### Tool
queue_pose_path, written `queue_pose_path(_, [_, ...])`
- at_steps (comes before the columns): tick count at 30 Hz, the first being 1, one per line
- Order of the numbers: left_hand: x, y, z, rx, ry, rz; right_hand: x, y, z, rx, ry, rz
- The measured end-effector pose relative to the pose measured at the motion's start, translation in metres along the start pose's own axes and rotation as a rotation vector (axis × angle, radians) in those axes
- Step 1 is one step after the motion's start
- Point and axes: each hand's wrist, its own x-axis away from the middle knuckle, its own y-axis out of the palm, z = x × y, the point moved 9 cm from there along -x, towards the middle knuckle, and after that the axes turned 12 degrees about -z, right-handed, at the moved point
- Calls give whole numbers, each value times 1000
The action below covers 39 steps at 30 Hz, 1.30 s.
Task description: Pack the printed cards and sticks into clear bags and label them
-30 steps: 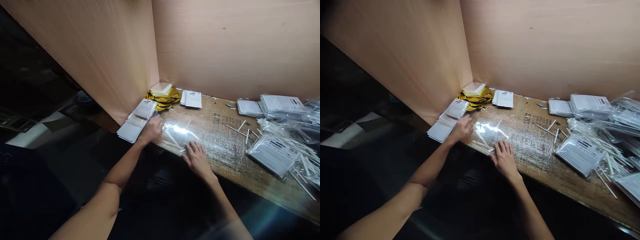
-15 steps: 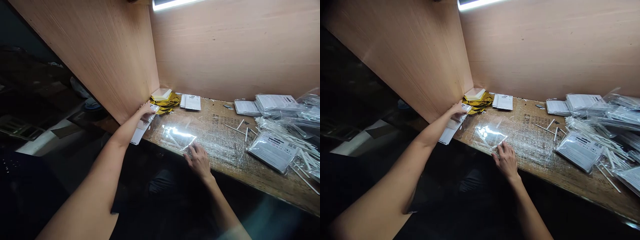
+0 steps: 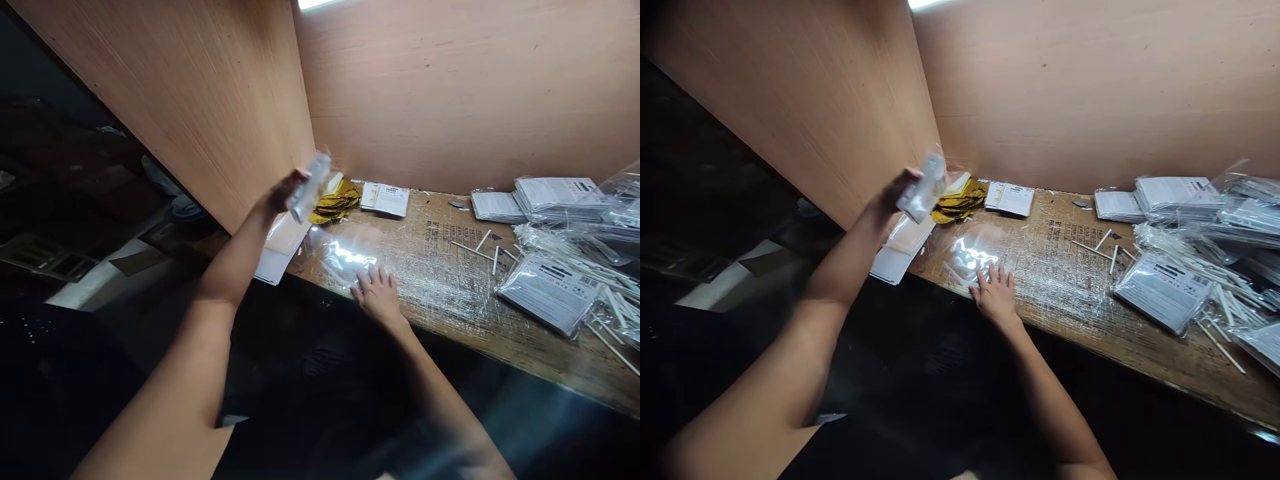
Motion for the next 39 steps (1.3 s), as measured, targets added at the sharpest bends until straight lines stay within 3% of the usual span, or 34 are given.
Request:
queue_pose_path(3, [0, 101, 9, -205, -9, -190, -14, -3, -16, -73, -79, -7])
queue_pose_path(6, [5, 186, 12, -565, 8, -201, 5, -14, -12, -196, -131, 111])
queue_pose_path(8, [7, 223, 2, -766, -38, -201, 26, -26, 13, -255, -108, 221])
queue_pose_path(10, [1, 248, -18, -892, -136, -267, 49, -43, 64, -280, 18, 320])
queue_pose_path(12, [-8, 259, -26, -955, -146, -253, 83, -68, 138, -276, 286, 412])
queue_pose_path(14, [-11, 267, -20, -998, -58, -225, 125, -93, 217, -232, 644, 464])
queue_pose_path(15, [-10, 272, -17, -1014, -6, -246, 142, -103, 249, -187, 793, 444])
queue_pose_path(17, [-3, 284, -14, -1034, 57, -330, 155, -108, 292, -154, 951, 298])
queue_pose_path(18, [1, 288, -16, -1039, 57, -366, 154, -105, 301, -158, 968, 221])
queue_pose_path(20, [7, 292, -19, -1041, 31, -361, 147, -91, 294, -185, 944, 142])
queue_pose_path(24, [11, 303, -16, -1021, 35, -290, 134, -58, 219, -197, 851, 224])
queue_pose_path(27, [10, 319, -8, -1012, 65, -286, 113, -43, 161, -189, 619, 246])
queue_pose_path(29, [11, 326, -3, -1001, 73, -279, 107, -49, 145, -164, 417, 228])
queue_pose_path(31, [15, 326, 1, -990, 76, -249, 126, -67, 162, -126, 355, 247])
queue_pose_path(32, [20, 323, 3, -989, 86, -220, 145, -80, 186, -105, 417, 283])
queue_pose_path(35, [39, 320, 12, -1001, 197, -155, 231, -117, 288, 12, 851, 413])
queue_pose_path(37, [55, 336, 23, -996, 357, -206, 274, -124, 348, 61, 1034, 350])
queue_pose_path(39, [74, 373, 39, -966, 559, -340, 293, -124, 387, 91, 1047, 262])
